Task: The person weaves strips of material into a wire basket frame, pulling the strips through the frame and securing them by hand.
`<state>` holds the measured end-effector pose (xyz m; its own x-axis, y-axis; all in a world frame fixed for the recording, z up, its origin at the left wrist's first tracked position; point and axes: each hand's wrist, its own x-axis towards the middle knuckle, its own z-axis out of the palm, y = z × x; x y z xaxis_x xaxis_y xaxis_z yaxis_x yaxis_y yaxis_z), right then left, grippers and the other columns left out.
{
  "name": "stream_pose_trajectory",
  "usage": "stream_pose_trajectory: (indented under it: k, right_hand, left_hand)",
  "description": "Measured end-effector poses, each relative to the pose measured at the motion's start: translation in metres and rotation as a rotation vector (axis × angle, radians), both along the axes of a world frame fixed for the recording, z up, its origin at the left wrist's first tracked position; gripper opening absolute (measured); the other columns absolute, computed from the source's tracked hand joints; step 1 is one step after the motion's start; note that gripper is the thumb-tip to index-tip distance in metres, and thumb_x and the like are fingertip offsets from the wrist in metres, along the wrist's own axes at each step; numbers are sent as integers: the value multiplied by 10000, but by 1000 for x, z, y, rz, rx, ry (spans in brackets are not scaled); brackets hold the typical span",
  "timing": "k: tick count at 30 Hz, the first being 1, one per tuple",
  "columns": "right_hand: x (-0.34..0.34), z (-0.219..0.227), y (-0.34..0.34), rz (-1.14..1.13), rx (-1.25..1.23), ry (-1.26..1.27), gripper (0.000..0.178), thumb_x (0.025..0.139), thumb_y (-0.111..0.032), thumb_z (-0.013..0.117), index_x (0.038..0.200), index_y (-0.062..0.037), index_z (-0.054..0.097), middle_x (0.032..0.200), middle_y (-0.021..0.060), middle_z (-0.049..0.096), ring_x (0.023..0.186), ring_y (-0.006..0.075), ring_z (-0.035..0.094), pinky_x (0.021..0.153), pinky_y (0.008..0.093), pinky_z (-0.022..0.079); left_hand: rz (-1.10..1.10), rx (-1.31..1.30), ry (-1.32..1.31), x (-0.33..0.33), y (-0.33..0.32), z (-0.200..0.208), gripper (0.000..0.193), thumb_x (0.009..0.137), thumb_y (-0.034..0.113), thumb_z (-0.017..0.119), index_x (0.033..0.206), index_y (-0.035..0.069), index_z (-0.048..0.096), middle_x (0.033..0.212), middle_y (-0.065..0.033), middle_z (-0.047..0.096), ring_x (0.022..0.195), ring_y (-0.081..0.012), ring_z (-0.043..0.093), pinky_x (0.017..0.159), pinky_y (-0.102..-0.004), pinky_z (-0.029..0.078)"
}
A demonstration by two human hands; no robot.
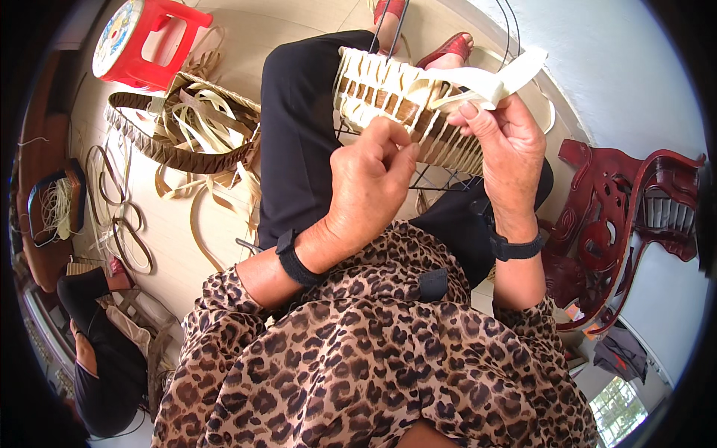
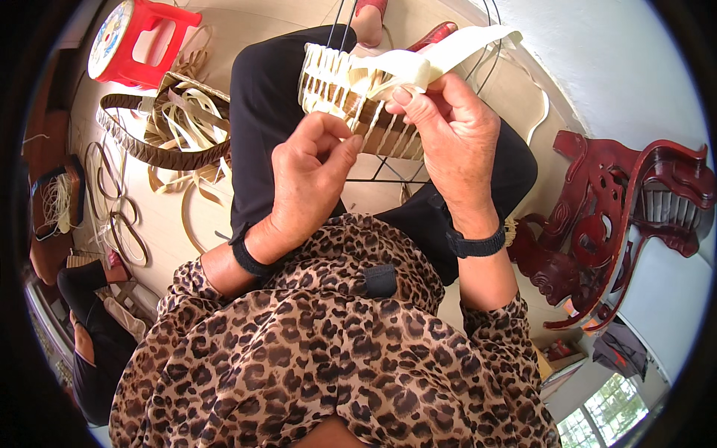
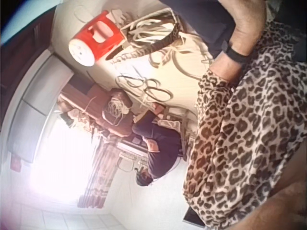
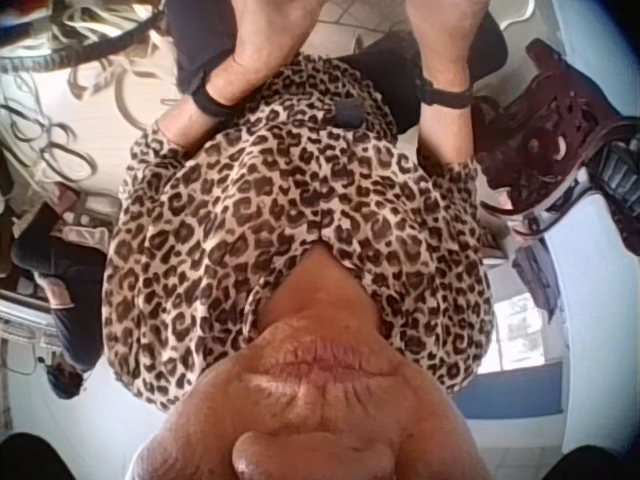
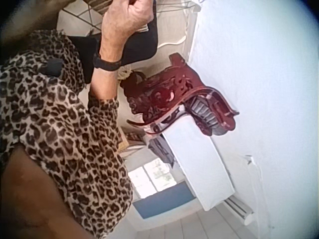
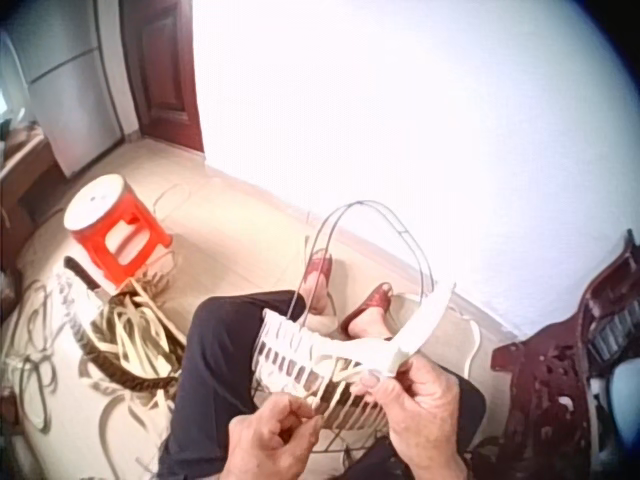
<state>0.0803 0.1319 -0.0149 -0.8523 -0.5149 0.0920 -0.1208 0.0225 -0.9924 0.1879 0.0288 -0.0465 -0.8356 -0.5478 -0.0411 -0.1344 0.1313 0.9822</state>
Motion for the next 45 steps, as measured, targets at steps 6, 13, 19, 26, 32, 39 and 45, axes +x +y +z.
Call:
stream_pose_trajectory:
  k: [6,13,19,26,32,39,45]
  right_hand:
    - [-11,-6,-1,51,24,-6,116,849,-60,603,929,24,601,805,32,629,718,68,589,643,193,461]
    - [-9,-16,-8,-4,36,-1,94,826,-63,634,866,18,606,744,16,619,670,72,580,617,197,471]
    - [-7,-27,-4,-54,76,91,110,777,-36,668,850,19,606,764,51,641,657,82,589,623,224,482]
    - [-10,-33,-6,-139,178,589,158,738,-53,704,878,-19,639,778,73,636,657,161,614,589,253,482]
    - [-10,-31,-6,-142,192,661,191,727,-78,722,893,-21,645,790,77,643,655,159,615,593,257,488]
    - [-10,-21,-12,-125,102,235,104,794,-65,645,861,12,626,689,68,655,626,100,612,591,224,477]
    - [-17,-19,-11,8,264,128,98,780,-64,637,837,15,639,672,54,648,623,75,599,593,219,471]
  left_hand:
    - [-82,-134,12,11,19,5,351,779,-42,553,1125,-35,496,570,-105,528,495,-145,527,506,-265,429]
    - [-161,139,-77,10,20,13,420,811,-20,500,1209,-66,371,662,-89,581,547,-124,550,531,-252,452]
    - [-241,596,-200,7,10,26,486,846,14,472,1284,-67,277,808,-96,592,604,-109,537,543,-210,437]
    - [-297,950,-128,8,-1,40,695,844,28,481,1383,-64,52,1033,-185,572,821,-210,593,600,-254,492]
    - [-302,1249,-58,8,-4,32,768,849,34,475,1411,65,-47,1078,-198,558,823,-254,593,626,-334,500]
    - [-287,1412,-27,7,-3,19,679,870,48,435,1416,187,55,1101,-206,555,781,-225,592,623,-335,491]
    - [-298,1410,3,4,-3,20,657,864,38,438,1408,171,95,1093,-203,563,770,-237,598,620,-340,494]
